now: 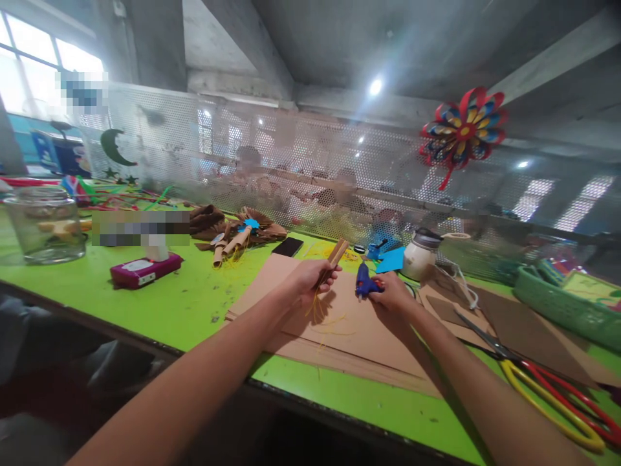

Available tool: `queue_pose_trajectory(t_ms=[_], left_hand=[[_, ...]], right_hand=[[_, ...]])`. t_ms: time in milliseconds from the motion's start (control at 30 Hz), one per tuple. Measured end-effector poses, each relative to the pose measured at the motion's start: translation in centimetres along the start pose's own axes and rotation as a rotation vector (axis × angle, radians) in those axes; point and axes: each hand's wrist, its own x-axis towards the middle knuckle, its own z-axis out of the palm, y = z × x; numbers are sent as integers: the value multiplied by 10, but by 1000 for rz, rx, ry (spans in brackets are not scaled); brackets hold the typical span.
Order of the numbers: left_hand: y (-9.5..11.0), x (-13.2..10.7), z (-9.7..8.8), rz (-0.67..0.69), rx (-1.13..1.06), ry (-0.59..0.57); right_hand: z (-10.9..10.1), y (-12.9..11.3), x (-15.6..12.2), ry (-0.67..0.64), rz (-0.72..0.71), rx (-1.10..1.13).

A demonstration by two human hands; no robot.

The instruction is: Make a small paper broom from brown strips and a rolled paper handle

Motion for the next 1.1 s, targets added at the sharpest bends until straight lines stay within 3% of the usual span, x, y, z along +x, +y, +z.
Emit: queue_pose_trajectory(t_ms=[233,333,533,767,1100], left_hand=[[-5,3,-3,-59,114,-84],[-9,2,-1,-106,250,-148],[-11,-5,7,-168,416,-284],[-11,-2,5,-269,338,-465],[-9,-4,3,-353,244,-542]], right_hand=[[-20,-39,-10,34,6,188],[-23,-62,-15,-36,0,337],[-37,-80,-28,-499,15,809],[-53,-80,-33,-738,-110,746],[-64,-87,-33,-829,-139,751]])
